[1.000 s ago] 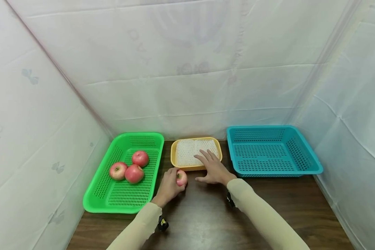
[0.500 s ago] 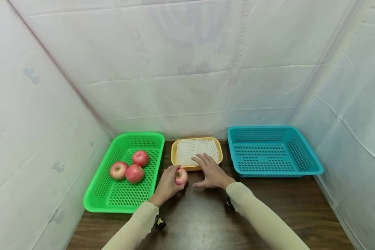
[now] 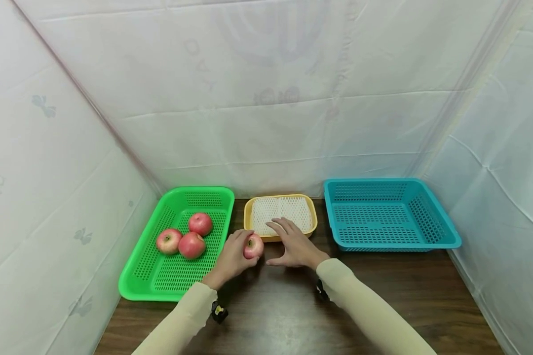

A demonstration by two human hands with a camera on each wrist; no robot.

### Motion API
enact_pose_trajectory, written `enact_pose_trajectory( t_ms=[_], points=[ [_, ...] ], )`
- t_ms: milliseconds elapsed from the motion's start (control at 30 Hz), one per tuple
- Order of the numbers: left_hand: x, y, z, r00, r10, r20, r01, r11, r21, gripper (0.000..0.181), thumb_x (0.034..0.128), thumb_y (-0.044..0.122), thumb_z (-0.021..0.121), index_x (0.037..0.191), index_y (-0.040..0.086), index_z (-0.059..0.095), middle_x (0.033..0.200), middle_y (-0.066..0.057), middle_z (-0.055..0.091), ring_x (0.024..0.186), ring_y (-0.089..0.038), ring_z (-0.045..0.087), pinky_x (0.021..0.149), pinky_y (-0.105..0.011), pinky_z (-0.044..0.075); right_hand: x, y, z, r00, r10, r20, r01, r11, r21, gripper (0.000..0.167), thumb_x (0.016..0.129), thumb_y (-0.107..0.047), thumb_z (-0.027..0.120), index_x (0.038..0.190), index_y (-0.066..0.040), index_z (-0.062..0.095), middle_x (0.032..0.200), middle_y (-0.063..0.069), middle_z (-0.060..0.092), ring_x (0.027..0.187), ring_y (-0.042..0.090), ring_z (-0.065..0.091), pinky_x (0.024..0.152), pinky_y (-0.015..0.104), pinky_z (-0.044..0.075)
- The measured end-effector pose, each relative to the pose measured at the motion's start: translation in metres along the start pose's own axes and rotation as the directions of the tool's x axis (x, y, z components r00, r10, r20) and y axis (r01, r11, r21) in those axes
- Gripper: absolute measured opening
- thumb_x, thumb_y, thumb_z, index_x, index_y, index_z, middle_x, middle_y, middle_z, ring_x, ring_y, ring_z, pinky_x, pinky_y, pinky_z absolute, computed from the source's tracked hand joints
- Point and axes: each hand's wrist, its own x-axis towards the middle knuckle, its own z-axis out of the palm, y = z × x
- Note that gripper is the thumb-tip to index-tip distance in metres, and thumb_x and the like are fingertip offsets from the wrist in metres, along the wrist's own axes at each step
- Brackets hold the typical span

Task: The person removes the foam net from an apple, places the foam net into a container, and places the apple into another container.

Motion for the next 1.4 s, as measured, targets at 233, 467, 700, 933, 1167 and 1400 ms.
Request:
enact_pose_trajectory(
  t_ms=[233,467,700,933,1167,1400],
  points=[
    [0.004,-0.006,-0.014,0.999,0.047,-0.016,-0.047,0.999,-0.018,0.072,0.0744,0.021,0.09,0.135,-0.001,0.059,0.129,-0.019,0.06,0.117,-0.036,0.056,0.098,-0.049,0.052,0.01,-0.012,0.001,0.998,-0.056,-0.039,0.057,0.998,0.016,0.111,0.072,-0.058,0.088,0.159,-0.018,0.034,0.16,0.011,0.036,0.149,0.029,0.03,0.119,0.054,0.032],
    [0.007,-0.012,-0.033,0.999,0.039,0.003,-0.039,0.997,-0.062,0.071,0.076,0.019,0.09,0.136,-0.003,0.058,0.129,-0.018,0.059,0.116,-0.034,0.056,0.098,-0.05,0.052,0.023,-0.025,0.001,0.997,-0.066,-0.049,0.069,0.996,0.051,0.111,0.075,-0.065,0.082,0.16,-0.016,0.03,0.16,0.005,0.035,0.149,0.024,0.03,0.12,0.048,0.031],
    [0.011,-0.018,-0.052,1.0,0.026,0.0,-0.026,0.999,-0.046,0.071,0.0757,0.021,0.09,0.137,0.001,0.059,0.131,-0.015,0.061,0.118,-0.032,0.058,0.101,-0.048,0.051,0.036,-0.035,0.006,0.989,-0.122,-0.08,0.126,0.99,0.055,0.112,0.076,-0.066,0.081,0.159,-0.011,0.031,0.159,0.008,0.037,0.149,0.025,0.03,0.121,0.046,0.03],
    [0.016,-0.022,-0.071,1.0,0.02,-0.023,-0.02,1.0,-0.024,0.073,0.0771,0.024,0.088,0.14,0.002,0.058,0.137,-0.017,0.059,0.126,-0.035,0.056,0.106,-0.052,0.048,0.049,-0.045,0.006,0.989,-0.135,-0.058,0.137,0.99,0.039,0.112,0.078,-0.066,0.079,0.16,-0.009,0.028,0.16,0.01,0.035,0.151,0.021,0.028,0.123,0.039,0.026],
    [0.018,-0.03,-0.09,0.999,0.033,-0.04,-0.034,0.999,-0.031,0.072,0.0778,0.02,0.087,0.14,-0.002,0.057,0.138,-0.02,0.058,0.129,-0.037,0.054,0.106,-0.055,0.047,0.06,-0.057,0.009,0.985,-0.167,-0.05,0.169,0.984,0.055,0.111,0.078,-0.065,0.08,0.159,-0.006,0.03,0.159,0.009,0.035,0.151,0.02,0.028,0.123,0.038,0.025],
    [0.02,-0.046,-0.107,0.998,0.014,-0.057,-0.016,0.999,-0.03,0.073,0.0794,0.02,0.088,0.141,-0.002,0.055,0.138,-0.021,0.056,0.125,-0.039,0.055,0.101,-0.056,0.049,0.068,-0.065,0.015,0.983,-0.18,-0.042,0.181,0.983,0.024,0.111,0.079,-0.066,0.078,0.159,-0.006,0.03,0.162,0.01,0.033,0.151,0.022,0.028,0.123,0.038,0.025]
  ],
)
